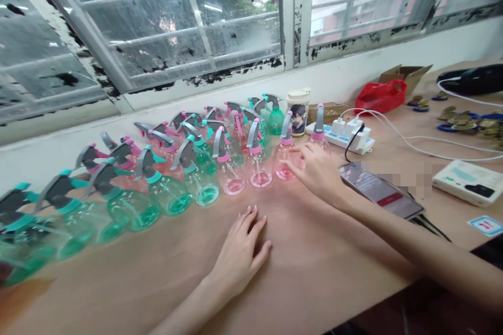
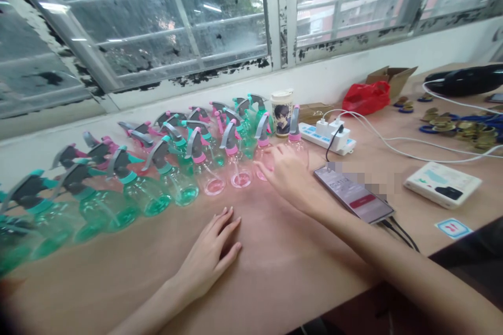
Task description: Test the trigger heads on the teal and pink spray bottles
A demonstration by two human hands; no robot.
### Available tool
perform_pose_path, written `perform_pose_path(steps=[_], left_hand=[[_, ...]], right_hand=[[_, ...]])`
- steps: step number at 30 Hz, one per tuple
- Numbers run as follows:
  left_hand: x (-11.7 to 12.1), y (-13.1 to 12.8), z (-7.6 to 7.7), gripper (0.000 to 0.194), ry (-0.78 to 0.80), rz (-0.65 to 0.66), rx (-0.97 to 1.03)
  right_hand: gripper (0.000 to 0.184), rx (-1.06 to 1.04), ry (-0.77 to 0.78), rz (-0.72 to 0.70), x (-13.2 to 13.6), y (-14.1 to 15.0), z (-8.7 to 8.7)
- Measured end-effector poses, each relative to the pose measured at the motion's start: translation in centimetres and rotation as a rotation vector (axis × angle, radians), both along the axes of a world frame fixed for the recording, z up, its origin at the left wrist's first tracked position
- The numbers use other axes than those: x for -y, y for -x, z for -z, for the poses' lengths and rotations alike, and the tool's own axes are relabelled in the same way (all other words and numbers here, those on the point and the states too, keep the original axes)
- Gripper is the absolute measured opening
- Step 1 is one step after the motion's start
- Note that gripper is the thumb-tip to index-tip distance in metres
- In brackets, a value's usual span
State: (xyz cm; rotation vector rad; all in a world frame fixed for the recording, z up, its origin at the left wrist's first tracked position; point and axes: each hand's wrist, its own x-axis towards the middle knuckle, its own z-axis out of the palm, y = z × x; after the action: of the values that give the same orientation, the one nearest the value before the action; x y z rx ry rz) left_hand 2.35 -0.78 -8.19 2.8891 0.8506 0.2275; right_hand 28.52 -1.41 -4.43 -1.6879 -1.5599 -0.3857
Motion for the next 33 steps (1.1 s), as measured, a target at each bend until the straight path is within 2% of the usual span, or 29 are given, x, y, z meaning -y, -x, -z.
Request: perform_pose_path(steps=[3,8,12,16,21,25,29,33], left_hand=[[-0.3,-0.3,0.0,0.046,0.003,0.002,0.006],[-0.5,-0.4,-0.1,0.044,-0.001,-0.007,0.016],[-0.6,-0.3,-0.1,0.042,0.007,-0.003,0.039],[-0.8,-0.3,-0.1,0.034,0.057,-0.013,0.128],[-0.8,-0.8,-0.7,0.025,0.21,-0.066,0.308],[-0.6,-1.8,-2.3,0.029,0.344,-0.117,0.436],[-0.4,-2.8,-4.9,0.048,0.448,-0.144,0.632],[0.2,-2.6,-7.5,0.065,0.554,-0.133,0.725]], right_hand=[[0.045,-0.055,0.041,0.111,-0.4,-1.5,0.2],[0.062,-0.102,0.166,0.065,-3.1,-1.7,0.3],[0.06,-0.102,0.258,0.087,-3.8,-1.4,0.0],[0.054,-0.099,0.294,0.096,-2.6,-1.2,-0.6],[0.055,-0.094,0.325,0.082,0.8,-0.1,-0.8],[0.063,-0.097,0.36,0.056,4.4,2.2,-1.4],[0.05,-0.039,0.401,-0.063,6.9,5.4,-1.8],[0.057,0.022,0.256,-0.252,7.1,9.1,-0.5]])
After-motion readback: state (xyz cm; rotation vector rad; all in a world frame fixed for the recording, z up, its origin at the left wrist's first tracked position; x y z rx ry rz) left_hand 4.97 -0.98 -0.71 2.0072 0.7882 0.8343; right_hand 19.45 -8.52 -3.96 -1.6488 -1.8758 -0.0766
